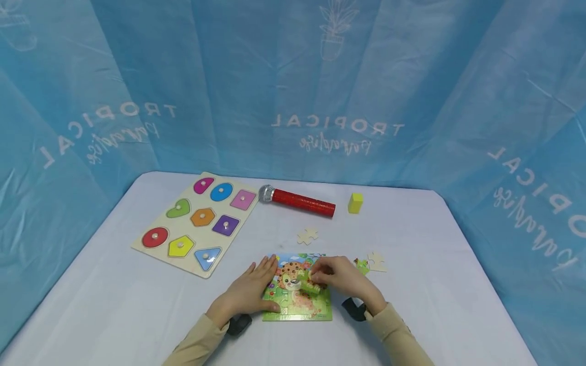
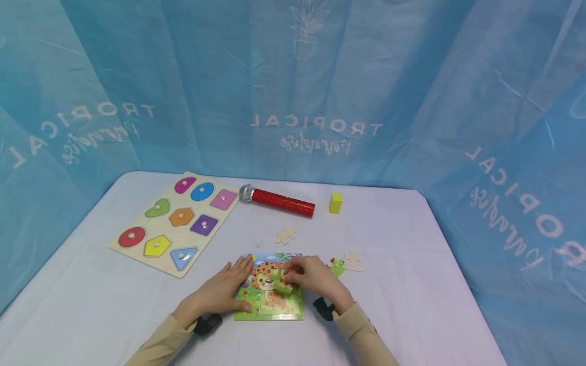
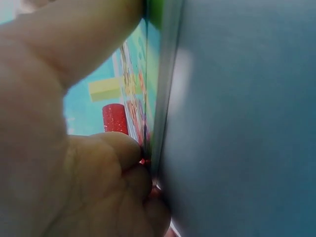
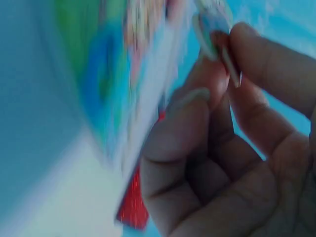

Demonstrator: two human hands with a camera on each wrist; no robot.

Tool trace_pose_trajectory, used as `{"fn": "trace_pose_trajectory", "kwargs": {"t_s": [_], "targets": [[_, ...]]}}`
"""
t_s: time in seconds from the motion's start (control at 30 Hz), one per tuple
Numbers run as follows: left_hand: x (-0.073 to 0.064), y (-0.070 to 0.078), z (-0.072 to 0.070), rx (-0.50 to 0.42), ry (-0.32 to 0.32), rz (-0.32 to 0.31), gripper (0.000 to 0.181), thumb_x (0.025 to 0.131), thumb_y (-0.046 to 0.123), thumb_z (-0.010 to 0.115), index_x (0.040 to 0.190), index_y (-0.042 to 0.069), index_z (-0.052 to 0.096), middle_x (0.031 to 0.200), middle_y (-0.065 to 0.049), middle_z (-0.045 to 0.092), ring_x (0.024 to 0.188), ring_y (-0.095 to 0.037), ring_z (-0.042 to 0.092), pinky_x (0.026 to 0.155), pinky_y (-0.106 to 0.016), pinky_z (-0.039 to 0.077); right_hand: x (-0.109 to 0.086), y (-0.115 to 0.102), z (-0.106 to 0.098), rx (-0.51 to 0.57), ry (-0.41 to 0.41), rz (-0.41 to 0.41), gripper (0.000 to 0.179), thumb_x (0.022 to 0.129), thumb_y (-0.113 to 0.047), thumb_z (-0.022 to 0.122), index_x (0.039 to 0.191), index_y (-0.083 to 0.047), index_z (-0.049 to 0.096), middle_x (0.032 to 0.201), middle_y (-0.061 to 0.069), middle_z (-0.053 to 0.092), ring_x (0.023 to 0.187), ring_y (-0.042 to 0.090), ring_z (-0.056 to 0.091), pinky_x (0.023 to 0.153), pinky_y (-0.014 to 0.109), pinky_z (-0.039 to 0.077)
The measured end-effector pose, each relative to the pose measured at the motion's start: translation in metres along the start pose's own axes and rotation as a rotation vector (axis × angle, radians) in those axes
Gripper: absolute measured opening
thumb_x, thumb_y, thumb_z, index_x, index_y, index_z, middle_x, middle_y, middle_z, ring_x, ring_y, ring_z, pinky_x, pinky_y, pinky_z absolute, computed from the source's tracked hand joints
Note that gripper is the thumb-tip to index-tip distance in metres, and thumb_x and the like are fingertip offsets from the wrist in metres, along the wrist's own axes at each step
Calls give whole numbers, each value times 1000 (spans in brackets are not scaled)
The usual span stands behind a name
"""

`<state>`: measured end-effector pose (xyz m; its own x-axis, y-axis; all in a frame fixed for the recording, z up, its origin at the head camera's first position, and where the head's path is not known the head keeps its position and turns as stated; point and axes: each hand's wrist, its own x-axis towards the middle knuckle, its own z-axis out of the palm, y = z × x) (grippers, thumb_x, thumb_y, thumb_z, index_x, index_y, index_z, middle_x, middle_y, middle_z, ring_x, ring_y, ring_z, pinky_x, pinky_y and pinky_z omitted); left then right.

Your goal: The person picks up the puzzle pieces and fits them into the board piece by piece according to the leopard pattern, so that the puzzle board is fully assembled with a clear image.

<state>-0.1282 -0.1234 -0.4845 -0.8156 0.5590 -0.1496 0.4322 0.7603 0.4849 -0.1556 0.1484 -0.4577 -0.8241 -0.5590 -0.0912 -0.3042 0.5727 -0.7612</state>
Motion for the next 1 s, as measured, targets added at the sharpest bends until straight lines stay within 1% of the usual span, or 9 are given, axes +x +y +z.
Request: {"fn": "trace_pose_trajectory", "kwargs": {"t_s": [0.07,0.13,0.27,0.33,0.47,0.57,0.7,0.83,1.0], "targets": [[1,0,0,3,4,2,106,78,52,73,151,-5,22,160,-22,16,149,-39,14,120,-57,16,3,-3,12,4,-74,-40,8,93,-21,66,97,-16,69,73,-6,65,62,4,58,58,20,48],[1,1,1,7,4,4,106,78,53,73,151,-4,22,160,-22,16,149,-39,15,120,-57,16,6,-4,21,0,-130,-43,8,92,-20,67,99,-16,69,70,-7,63,60,2,55,57,19,46],[1,3,0,3,-3,5,106,78,52,74,151,-4,22,160,-21,17,149,-38,15,120,-57,16,7,-5,31,-14,-165,-28,8,91,-17,68,98,-14,70,67,-6,62,55,0,52,52,18,44],[0,4,-1,4,-4,2,106,77,52,74,151,-4,22,160,-21,17,149,-38,15,120,-57,16,7,-7,34,-25,-165,-24,7,91,-16,68,97,-14,70,67,-5,62,54,0,51,52,18,43],[-3,5,-3,8,3,-1,105,78,51,74,150,-6,23,160,-22,19,149,-39,16,120,-58,16,7,-11,39,-63,-130,-15,4,89,-17,70,91,-14,68,67,-6,60,55,1,49,52,19,43],[-3,6,-5,8,-2,2,103,79,50,73,150,-7,24,160,-23,19,149,-40,15,119,-59,16,7,-14,44,-144,-88,-19,10,86,-20,74,86,-17,65,73,-8,57,60,1,45,54,18,41],[-3,5,-5,18,-13,-6,103,81,51,71,151,-6,23,160,-22,17,150,-39,13,120,-58,15,8,-16,50,-243,-51,-18,16,83,-23,77,85,-19,61,83,-8,53,65,3,41,58,19,38],[-3,3,-4,19,-12,-5,103,80,51,72,150,-7,22,160,-22,17,150,-39,13,120,-58,15,9,-15,51,-242,-47,-17,18,82,-20,77,88,-17,61,83,-6,53,67,5,42,59,20,38],[-2,5,-3,3,-9,22,104,80,50,72,150,-9,22,159,-25,17,149,-41,15,118,-61,15,7,-13,45,-200,-92,1,23,82,-21,78,90,-16,58,83,-5,49,70,7,41,62,21,37]]}}
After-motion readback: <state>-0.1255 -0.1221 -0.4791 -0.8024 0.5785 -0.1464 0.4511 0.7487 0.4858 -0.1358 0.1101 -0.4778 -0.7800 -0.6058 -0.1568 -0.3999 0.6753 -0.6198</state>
